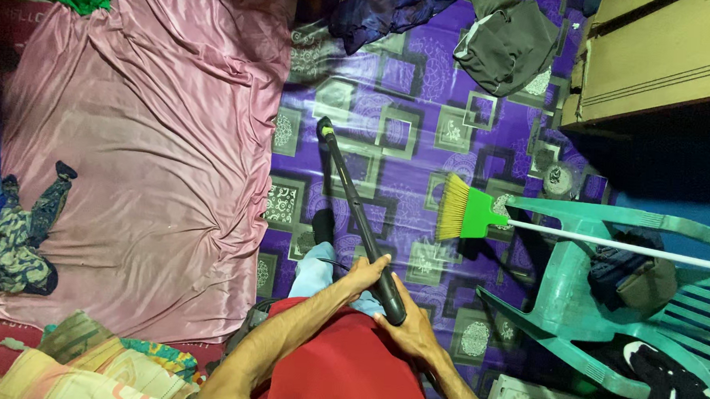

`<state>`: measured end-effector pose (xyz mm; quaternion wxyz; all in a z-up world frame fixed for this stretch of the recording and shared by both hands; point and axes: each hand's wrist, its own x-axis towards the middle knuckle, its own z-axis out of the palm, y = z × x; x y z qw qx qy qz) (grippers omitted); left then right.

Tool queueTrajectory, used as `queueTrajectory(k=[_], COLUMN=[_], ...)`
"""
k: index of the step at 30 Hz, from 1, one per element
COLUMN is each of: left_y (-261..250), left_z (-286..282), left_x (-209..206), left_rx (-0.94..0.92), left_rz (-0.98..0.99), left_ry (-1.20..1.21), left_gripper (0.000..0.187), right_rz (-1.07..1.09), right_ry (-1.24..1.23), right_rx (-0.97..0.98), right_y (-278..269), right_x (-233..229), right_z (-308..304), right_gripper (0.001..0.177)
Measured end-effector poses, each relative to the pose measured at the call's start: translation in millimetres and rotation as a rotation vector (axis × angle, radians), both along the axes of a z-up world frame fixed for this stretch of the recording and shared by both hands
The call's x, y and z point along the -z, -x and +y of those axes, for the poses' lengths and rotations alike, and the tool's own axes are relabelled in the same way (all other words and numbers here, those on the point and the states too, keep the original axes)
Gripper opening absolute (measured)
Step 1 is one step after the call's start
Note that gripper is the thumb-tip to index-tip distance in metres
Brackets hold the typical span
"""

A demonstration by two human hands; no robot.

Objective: The person uses a handheld vacuum cleaner to clean a patterned purple floor in a cluttered room. After vacuuming, the person picks up several pieces of clothing from the floor, folds them, and places them into a pink laundry basket.

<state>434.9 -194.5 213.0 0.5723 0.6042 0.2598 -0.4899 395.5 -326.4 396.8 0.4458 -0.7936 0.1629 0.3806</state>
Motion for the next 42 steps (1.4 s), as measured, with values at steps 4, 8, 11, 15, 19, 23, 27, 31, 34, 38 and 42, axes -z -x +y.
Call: queueTrajectory(k=[4,8,11,15,19,23,27,31,34,38,42], left_y=[-20,-45,-65,-98,-137,-172,-181,-166,-139,-93,-46], left_z=[14,29,42,57,69,83,86,81,71,54,36], left_x=[15,43,67,93,100,97,96,91,89,74,44], left_rx=[-0.051,-0.101,-0.157,-0.171,-0.302,-0.334,-0.331,-0.305,-0.284,-0.218,-0.139], left_rz=[-0.036,-0.030,-0.027,-0.110,-0.055,0.018,0.047,0.068,0.050,0.044,0.076], left_ry=[-0.029,-0.071,-0.030,-0.062,-0.021,-0.040,0.010,0.032,0.075,0.111,0.071], left_gripper=[0.055,0.054,0.056,0.057,0.050,0.050,0.051,0.050,0.053,0.056,0.060], right_rz=[-0.014,-0.042,-0.057,0.175,-0.127,-0.135,-0.157,-0.135,-0.073,-0.077,0.031], right_ry=[0.027,0.003,-0.002,0.019,0.014,0.023,0.054,0.027,0.056,0.084,0.132], right_rx=[0.005,0.038,0.038,0.125,-0.010,-0.020,-0.049,-0.037,-0.063,-0.129,-0.110], right_y=[-23,-52,-81,-112,-138,-161,-168,-155,-136,-95,-46], right_x=[11,20,23,24,48,62,60,45,33,20,12], right_z=[16,37,53,71,78,89,93,84,73,48,32], right_gripper=[0.098,0.097,0.098,0.100,0.101,0.100,0.101,0.100,0.100,0.101,0.101])
